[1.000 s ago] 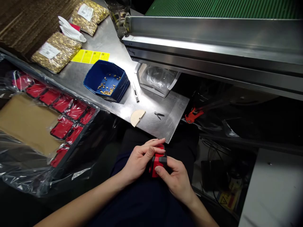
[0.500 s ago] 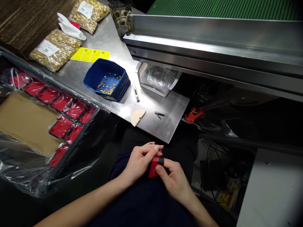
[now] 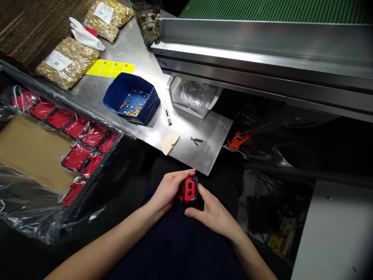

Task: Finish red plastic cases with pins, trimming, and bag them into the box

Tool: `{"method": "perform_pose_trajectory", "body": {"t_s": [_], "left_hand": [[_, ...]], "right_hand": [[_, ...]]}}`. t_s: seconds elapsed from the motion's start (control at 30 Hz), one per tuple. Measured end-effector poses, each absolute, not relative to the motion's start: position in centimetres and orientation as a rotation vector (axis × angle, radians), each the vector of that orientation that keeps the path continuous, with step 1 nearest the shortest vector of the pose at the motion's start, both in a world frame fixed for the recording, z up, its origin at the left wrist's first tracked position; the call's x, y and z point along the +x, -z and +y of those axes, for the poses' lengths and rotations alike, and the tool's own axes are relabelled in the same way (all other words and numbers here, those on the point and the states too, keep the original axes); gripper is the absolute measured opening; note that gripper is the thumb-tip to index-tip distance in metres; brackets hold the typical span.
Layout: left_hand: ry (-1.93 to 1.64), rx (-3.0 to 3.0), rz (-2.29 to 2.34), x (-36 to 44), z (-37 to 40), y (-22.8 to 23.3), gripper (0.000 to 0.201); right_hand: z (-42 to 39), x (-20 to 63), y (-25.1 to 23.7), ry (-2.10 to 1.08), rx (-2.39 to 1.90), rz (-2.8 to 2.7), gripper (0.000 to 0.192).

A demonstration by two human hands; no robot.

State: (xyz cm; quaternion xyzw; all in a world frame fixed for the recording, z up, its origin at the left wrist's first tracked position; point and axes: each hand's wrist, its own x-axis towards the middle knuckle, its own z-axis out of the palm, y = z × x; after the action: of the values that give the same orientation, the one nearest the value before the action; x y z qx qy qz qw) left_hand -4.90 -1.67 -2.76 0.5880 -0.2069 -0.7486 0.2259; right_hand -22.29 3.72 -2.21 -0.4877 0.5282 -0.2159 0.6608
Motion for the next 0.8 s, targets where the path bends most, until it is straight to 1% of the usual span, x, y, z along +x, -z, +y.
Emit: {"method": "perform_pose_trajectory", "body": {"t_s": [0.03, 0.1, 0.13, 0.23, 0.3, 0.43, 0.53, 0.6, 0.67, 0.8], "left_hand": [[2.074, 1.650, -0.527, -4.9, -2.0, 3.1, 0.045], [2.088, 1.659, -0.534, -4.5, -2.8, 3.4, 0.054], [2.063, 1.639, -0.594, -4.2, -3.2, 3.4, 0.056], [1.909, 1.482, -0.958, -3.1, -4.0, 2.7, 0.052], [1.897, 1.351, -1.150, -2.5, -4.3, 1.8, 0.046], [1.961, 1.231, -1.284, -2.3, -4.2, 0.5, 0.037], [1.890, 1.336, -1.210, -3.1, -3.6, 0.5, 0.028], [1.833, 1.464, -1.100, -3.9, -3.3, 0.9, 0.026], [1.837, 1.552, -0.949, -4.6, -3.1, 1.8, 0.031], [2.069, 1.429, -0.720, -4.7, -3.1, 3.4, 0.048]], "right_hand": [[3.7, -22.1, 2.5, 0.479, -1.130, 1.210, 0.039], [3.5, -21.7, 2.9, 0.519, -1.159, 1.238, 0.017], [3.3, -21.5, 3.0, 0.560, -1.158, 1.245, 0.015], [2.4, -21.4, 2.7, 0.690, -1.115, 1.231, 0.017], [1.6, -21.7, 2.1, 0.729, -1.089, 1.209, 0.020], [0.7, -22.1, 1.2, 0.733, -1.079, 1.201, 0.023], [0.7, -21.8, 0.9, 0.679, -1.098, 1.204, 0.024], [0.9, -21.4, 0.9, 0.630, -1.105, 1.221, 0.024], [1.1, -21.0, 1.2, 0.624, -1.032, 1.229, 0.025], [0.9, -20.7, 2.9, 0.718, -0.705, 1.236, 0.036]]}}
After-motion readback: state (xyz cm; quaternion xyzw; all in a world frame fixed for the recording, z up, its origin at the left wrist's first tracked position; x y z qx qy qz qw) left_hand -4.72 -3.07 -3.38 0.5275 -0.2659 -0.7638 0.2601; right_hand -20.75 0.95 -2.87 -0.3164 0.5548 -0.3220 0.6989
